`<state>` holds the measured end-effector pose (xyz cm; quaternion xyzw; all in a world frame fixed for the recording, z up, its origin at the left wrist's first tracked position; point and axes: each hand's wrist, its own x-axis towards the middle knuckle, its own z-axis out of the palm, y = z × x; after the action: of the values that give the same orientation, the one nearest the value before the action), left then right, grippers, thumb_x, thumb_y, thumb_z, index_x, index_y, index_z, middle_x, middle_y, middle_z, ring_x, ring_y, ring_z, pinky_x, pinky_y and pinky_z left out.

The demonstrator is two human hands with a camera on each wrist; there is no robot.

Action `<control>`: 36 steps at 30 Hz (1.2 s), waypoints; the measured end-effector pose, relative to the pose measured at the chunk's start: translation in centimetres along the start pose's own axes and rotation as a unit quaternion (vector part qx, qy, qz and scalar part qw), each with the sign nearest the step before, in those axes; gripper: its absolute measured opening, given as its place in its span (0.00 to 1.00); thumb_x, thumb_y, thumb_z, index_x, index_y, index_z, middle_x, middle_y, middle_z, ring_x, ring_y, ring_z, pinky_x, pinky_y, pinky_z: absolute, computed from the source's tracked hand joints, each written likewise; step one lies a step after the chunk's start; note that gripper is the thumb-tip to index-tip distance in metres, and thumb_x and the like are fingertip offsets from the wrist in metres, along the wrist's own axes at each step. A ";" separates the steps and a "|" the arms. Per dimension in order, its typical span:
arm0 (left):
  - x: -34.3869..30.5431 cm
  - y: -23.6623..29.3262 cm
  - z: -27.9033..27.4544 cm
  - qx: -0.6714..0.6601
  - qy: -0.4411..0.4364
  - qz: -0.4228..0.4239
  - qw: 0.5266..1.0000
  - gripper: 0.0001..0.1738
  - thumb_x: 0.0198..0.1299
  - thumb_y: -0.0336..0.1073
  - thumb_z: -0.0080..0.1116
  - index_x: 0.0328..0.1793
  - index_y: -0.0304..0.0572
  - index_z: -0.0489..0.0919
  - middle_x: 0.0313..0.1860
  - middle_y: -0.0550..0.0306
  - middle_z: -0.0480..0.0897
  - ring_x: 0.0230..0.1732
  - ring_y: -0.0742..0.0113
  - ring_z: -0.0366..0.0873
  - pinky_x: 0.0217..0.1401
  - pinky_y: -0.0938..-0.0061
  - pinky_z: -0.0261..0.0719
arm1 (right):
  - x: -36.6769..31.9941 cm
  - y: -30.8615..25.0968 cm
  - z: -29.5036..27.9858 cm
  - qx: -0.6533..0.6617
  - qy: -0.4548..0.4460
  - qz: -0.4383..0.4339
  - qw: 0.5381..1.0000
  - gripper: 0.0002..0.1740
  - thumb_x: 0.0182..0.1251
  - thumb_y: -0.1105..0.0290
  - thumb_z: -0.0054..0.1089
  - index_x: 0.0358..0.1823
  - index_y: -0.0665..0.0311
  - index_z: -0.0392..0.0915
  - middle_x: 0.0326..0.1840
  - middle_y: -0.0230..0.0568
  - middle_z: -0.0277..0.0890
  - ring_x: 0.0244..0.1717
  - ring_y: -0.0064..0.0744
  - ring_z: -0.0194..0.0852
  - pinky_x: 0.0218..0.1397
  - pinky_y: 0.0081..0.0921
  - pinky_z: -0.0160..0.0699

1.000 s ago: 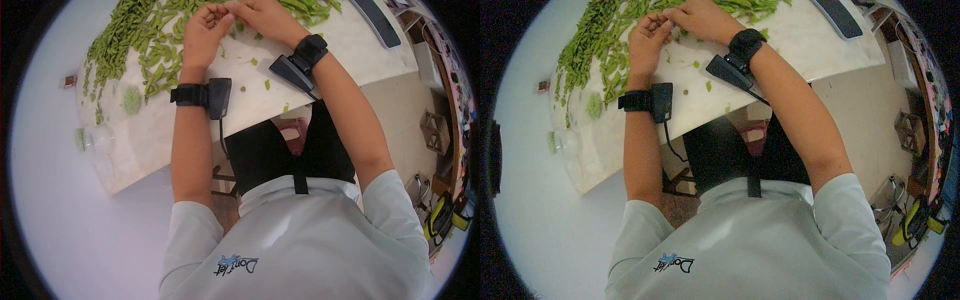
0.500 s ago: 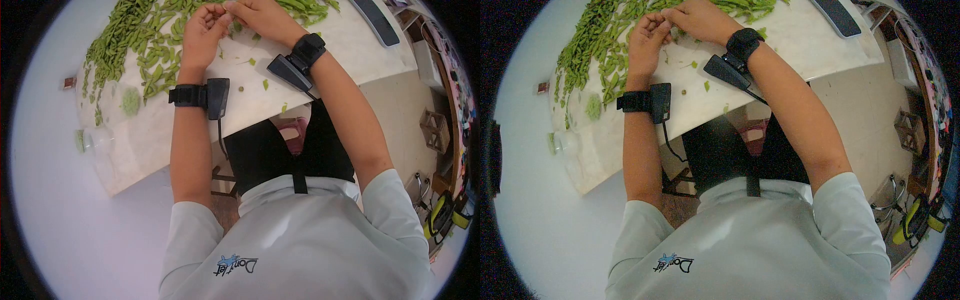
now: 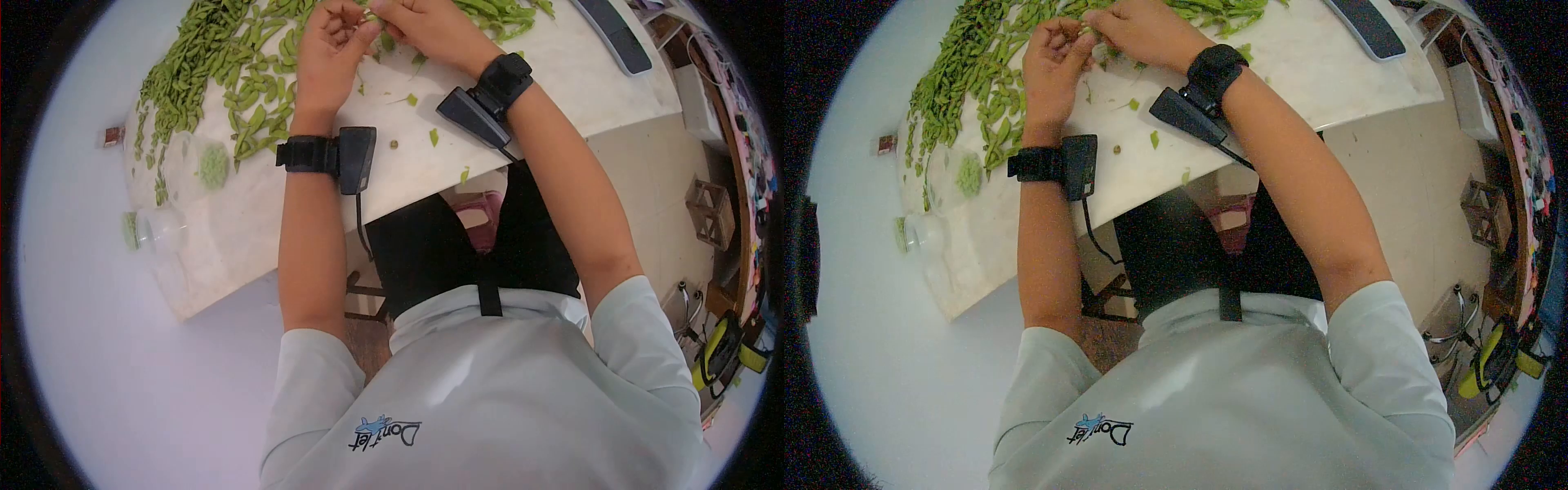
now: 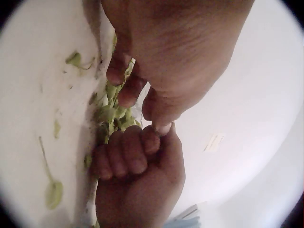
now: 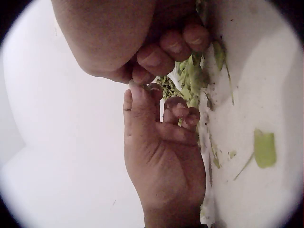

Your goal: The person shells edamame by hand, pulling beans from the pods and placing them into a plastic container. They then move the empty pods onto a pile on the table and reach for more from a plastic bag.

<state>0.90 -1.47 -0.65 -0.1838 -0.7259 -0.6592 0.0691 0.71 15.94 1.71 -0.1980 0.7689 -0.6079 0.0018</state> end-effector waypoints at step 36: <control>-2.9 4.7 -3.3 0.095 0.172 0.073 0.978 0.13 0.60 0.31 0.65 0.48 0.34 0.76 0.32 0.58 0.79 0.30 0.73 0.76 0.34 0.79 0.76 | -0.1 -0.5 -0.7 0.059 0.165 0.002 0.985 0.18 0.75 0.59 0.48 0.36 0.68 0.73 0.24 0.33 0.67 0.23 0.24 0.60 0.30 0.27 0.63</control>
<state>4.74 -4.89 3.12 -0.1125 -0.7471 -0.6021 0.2584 0.77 16.54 2.30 -0.0935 0.7216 -0.6767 -0.1122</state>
